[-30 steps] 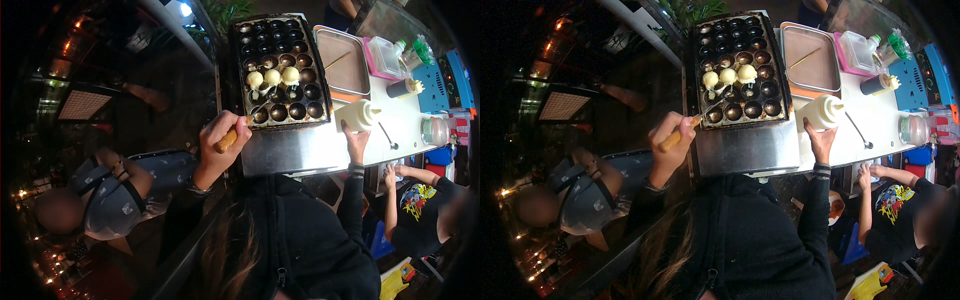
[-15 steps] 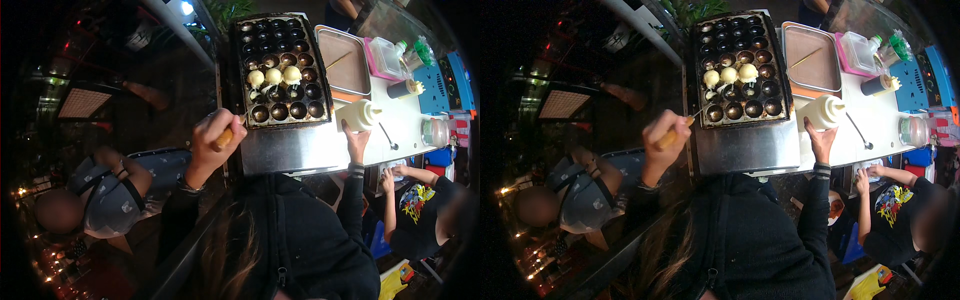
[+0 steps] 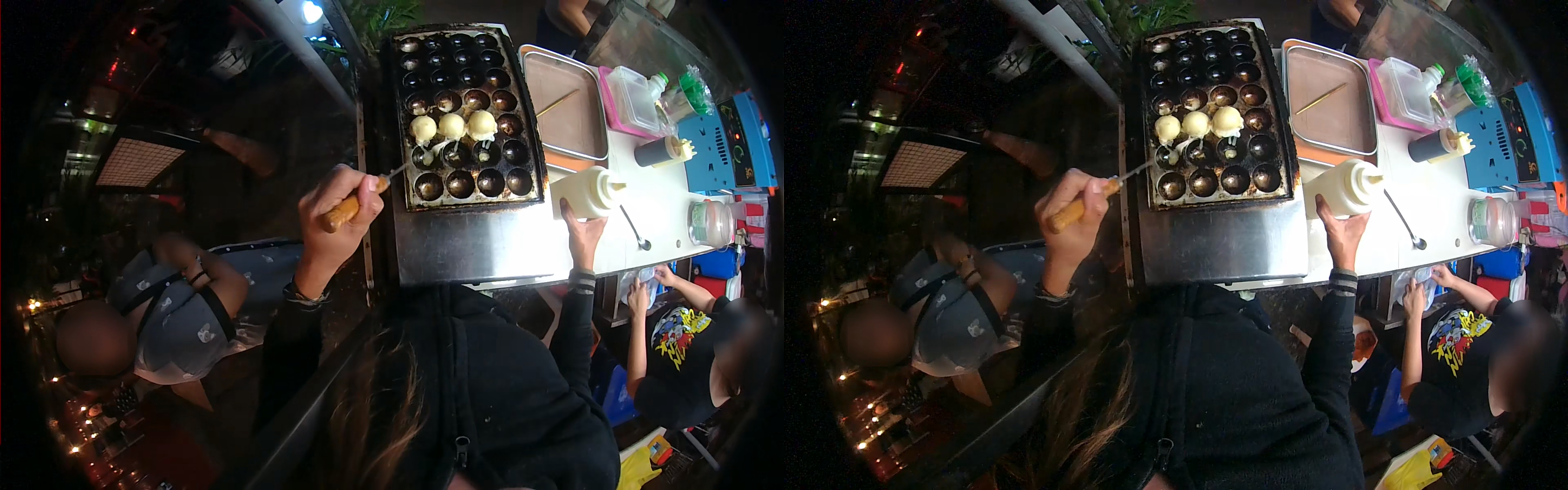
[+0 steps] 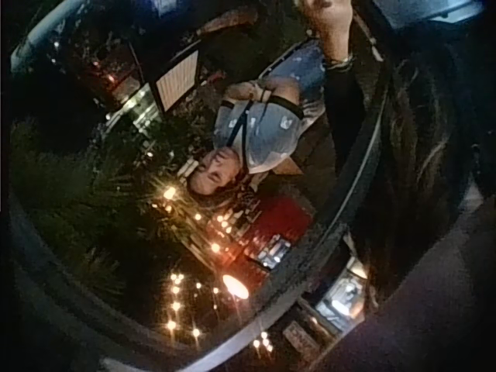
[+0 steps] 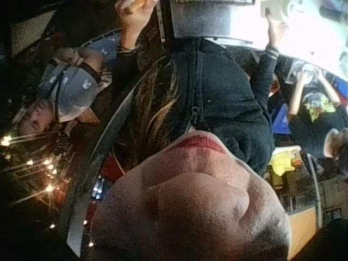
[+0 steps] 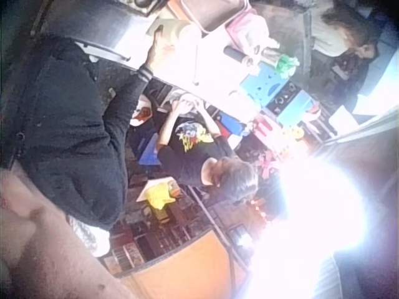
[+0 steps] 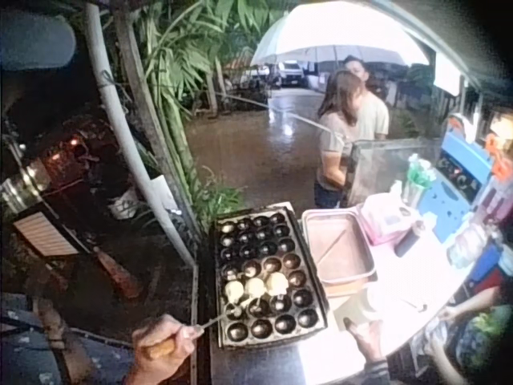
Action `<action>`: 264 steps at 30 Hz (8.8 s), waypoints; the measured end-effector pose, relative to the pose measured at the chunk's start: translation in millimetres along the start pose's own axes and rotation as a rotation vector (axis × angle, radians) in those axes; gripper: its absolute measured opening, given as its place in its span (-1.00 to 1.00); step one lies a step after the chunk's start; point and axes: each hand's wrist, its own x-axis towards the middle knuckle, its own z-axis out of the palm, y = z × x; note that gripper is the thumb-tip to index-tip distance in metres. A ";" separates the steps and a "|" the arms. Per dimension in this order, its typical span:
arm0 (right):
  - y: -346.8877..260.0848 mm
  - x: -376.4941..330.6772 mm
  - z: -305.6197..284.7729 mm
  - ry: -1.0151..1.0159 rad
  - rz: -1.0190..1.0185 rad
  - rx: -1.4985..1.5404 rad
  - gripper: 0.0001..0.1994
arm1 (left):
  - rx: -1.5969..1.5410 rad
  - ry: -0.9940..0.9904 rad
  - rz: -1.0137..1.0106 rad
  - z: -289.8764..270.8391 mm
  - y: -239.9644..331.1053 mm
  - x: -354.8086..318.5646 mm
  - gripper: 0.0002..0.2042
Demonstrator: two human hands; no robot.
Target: The person prepares food on a specialized griddle using a pick to rotate spheres and a squeeze bottle to add liquid, then handles bags and counts coins.
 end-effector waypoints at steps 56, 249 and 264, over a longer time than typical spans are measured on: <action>20.8 3.6 3.1 0.018 0.049 -0.068 -0.22 | 0.225 -0.002 0.233 34.7 -8.4 76.4 -0.76; -157.4 12.7 -90.9 0.070 0.095 -0.166 -0.39 | -0.562 0.154 -0.322 40.7 -36.8 19.4 -0.76; -150.3 1.0 -86.7 -0.055 0.230 -0.235 -0.43 | -0.341 -0.041 -0.343 32.5 -63.8 117.9 -0.69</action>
